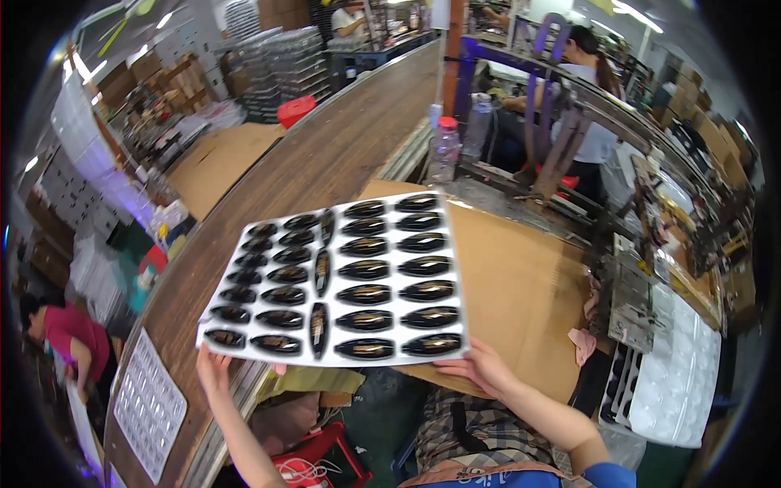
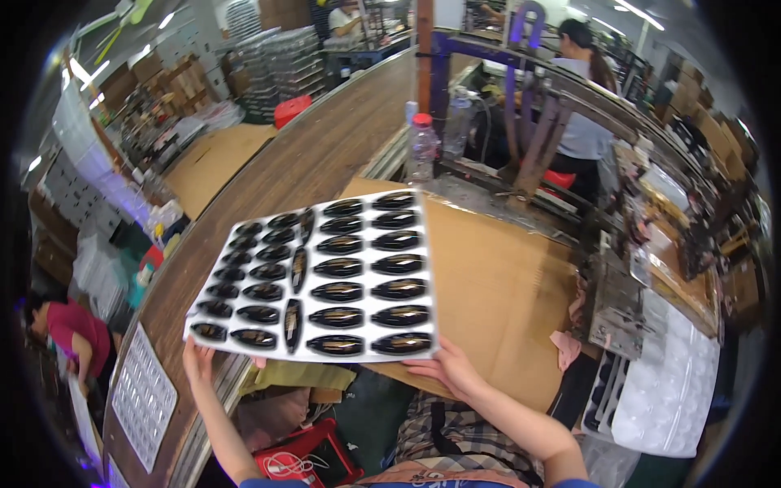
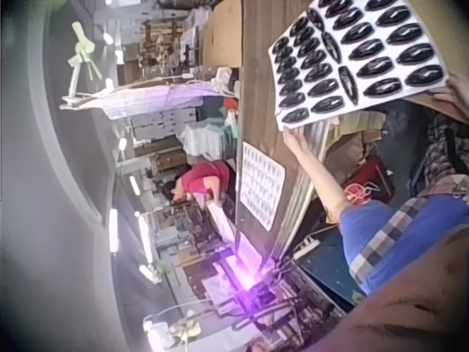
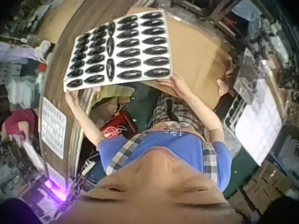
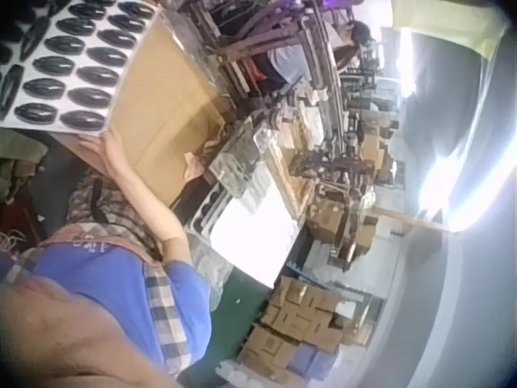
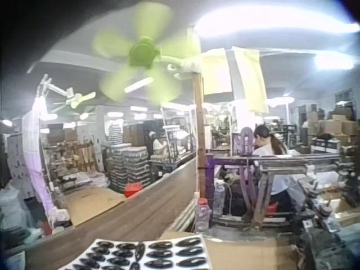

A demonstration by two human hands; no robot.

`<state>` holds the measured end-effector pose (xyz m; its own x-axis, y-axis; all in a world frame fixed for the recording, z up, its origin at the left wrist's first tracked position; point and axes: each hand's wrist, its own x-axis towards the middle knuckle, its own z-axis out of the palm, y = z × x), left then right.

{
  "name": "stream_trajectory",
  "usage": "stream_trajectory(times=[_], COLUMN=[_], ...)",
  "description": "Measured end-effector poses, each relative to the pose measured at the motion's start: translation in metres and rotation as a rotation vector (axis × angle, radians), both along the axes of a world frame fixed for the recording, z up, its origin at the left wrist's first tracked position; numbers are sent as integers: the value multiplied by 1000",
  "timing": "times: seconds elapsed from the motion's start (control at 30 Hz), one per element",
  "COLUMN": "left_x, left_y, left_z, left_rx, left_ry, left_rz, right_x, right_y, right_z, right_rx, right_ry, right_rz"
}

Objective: Placing small objects into a screen printing machine, operating the manual press, and removing the finished objects.

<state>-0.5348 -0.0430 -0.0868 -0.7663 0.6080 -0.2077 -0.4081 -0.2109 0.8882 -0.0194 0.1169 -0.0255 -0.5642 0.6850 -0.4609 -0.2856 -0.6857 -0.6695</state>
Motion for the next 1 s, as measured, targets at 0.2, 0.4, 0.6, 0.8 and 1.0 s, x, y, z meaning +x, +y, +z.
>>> stream_trajectory(times=[0.2, 0.4, 0.6, 0.8, 1.0], left_x=[-49, -61, -87, -100, -49], left_y=[-69, -113, -112, -86, -82], left_z=[-26, -26, -12, -14, -59], left_rx=[89, 130, 233, 343, 438], left_ry=[-115, -174, -183, -151, -160], left_rz=[209, 427, 465, 330, 216], right_x=[-76, -145, -219, -251, -252], right_y=[48, 88, 109, 134, 163], right_z=[-11, -22, -35, -33, -42], right_rx=[99, 157, 168, 217, 230], right_ry=[-36, 37, 36, -69, -92], right_rz=[192, 396, 383, 343, 314])
